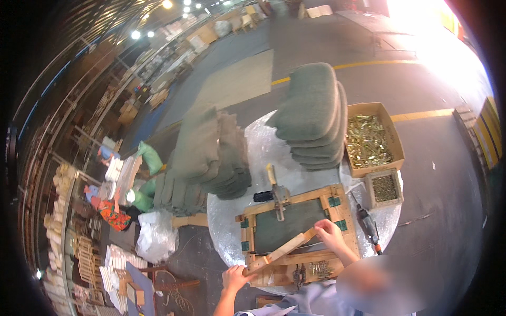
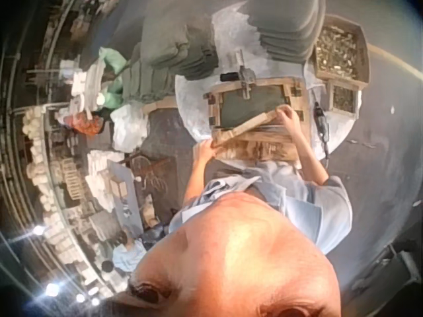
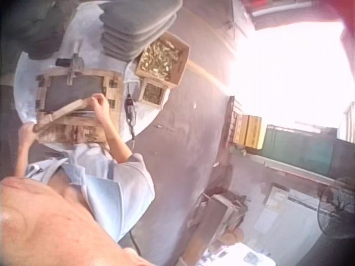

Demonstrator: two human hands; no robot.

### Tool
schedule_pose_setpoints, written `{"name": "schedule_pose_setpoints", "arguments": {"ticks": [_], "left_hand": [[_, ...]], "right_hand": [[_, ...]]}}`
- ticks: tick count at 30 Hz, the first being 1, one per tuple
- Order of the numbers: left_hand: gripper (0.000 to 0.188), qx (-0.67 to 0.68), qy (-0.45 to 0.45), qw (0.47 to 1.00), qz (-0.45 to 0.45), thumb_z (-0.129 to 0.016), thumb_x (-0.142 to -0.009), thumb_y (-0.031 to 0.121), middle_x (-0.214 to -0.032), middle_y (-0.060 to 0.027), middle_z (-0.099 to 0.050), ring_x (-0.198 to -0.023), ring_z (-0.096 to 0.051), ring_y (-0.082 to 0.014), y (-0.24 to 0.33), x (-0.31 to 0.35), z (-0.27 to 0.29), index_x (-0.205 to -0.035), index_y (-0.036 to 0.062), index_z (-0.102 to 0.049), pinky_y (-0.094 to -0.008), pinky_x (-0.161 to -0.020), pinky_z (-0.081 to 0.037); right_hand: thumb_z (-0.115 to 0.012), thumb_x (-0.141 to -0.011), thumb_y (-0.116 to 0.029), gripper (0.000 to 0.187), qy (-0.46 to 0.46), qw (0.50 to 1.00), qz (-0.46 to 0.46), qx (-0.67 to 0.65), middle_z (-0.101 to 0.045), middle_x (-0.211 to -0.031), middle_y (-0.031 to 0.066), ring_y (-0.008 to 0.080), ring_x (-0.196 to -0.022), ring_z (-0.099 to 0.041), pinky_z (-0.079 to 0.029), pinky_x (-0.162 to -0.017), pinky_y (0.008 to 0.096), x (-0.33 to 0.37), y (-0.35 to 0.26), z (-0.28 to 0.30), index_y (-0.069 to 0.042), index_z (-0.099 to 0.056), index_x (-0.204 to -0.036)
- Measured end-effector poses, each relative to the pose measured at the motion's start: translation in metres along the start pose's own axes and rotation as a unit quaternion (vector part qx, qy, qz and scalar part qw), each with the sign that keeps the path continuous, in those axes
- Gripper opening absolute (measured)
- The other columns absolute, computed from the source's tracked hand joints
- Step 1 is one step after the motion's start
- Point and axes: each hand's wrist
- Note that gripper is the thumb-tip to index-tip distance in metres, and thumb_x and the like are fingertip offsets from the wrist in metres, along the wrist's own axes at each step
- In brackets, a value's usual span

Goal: The person uses a pneumatic drill to fasten screws into a wooden frame holding a cushion. They repeatedly position the cushion, drive screws, and remove the cushion to place it on a stack, then repeat the process with another cushion.

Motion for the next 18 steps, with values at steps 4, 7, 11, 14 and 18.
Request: {"name": "schedule_pose_setpoints", "arguments": {"ticks": [4,7,11,14,18], "left_hand": [[0.059,0.02,0.025,0.982,0.184,-0.095,-0.069,0.062,-0.069,-0.0093,-0.065,-0.064,-0.069,-0.0344,0.005,0.089,0.006,-0.075,0.0108,-0.067,-0.0453,-0.059,-0.055],[0.062,0.08,0.103,0.93,0.344,-0.097,-0.068,0.061,-0.07,-0.0138,-0.069,-0.065,-0.07,-0.0395,0.017,0.124,-0.013,-0.074,0.0074,-0.066,-0.0483,-0.059,-0.054],[0.063,0.179,0.177,0.818,0.518,-0.097,-0.072,0.057,-0.079,-0.0209,-0.075,-0.073,-0.074,-0.0429,0.023,0.125,-0.02,-0.083,0.0,-0.072,-0.05,-0.068,-0.056],[0.074,0.219,0.188,0.771,0.567,-0.093,-0.072,0.065,-0.087,-0.0253,-0.077,-0.083,-0.076,-0.0444,-0.012,0.118,-0.036,-0.094,-0.0041,-0.077,-0.051,-0.075,-0.058],[0.086,0.286,0.121,0.763,0.568,-0.085,-0.074,0.076,-0.095,-0.0246,-0.08,-0.094,-0.077,-0.0446,-0.073,0.084,-0.056,-0.104,-0.0046,-0.079,-0.0511,-0.082,-0.059]], "right_hand": [[-0.066,-0.107,-0.024,0.027,-0.085,0.995,-0.058,-0.007,-0.07,-0.117,0.0043,0.0175,-0.1,-0.07,-0.059,-0.083,0.0351,-0.064,-0.043,-0.068,-0.005,-0.066,-0.126],[-0.069,-0.104,-0.029,0.042,-0.086,0.982,-0.155,-0.059,-0.07,-0.122,0.0107,0.0224,-0.107,-0.071,-0.06,-0.086,0.0395,-0.115,-0.041,-0.115,-0.008,-0.058,-0.138],[-0.072,-0.101,-0.028,0.048,-0.047,0.981,-0.178,-0.066,-0.071,-0.107,0.0105,0.0225,-0.092,-0.074,-0.062,-0.079,0.0393,-0.111,-0.057,-0.16,-0.009,-0.054,-0.14],[-0.072,-0.101,-0.029,0.043,-0.039,0.99,-0.133,-0.022,-0.069,-0.092,0.0065,0.0202,-0.079,-0.073,-0.062,-0.073,0.0385,-0.108,-0.061,-0.157,-0.009,-0.055,-0.136],[-0.071,-0.102,-0.032,0.046,-0.043,0.988,-0.125,0.082,-0.071,-0.095,0.0096,0.0219,-0.081,-0.074,-0.061,-0.073,0.0375,-0.092,-0.088,-0.155,-0.008,-0.056,-0.138]]}}
Point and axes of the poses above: each hand's wrist, its own x-axis away from the middle knuckle, its own z-axis out of the back of the hand, y = z × x
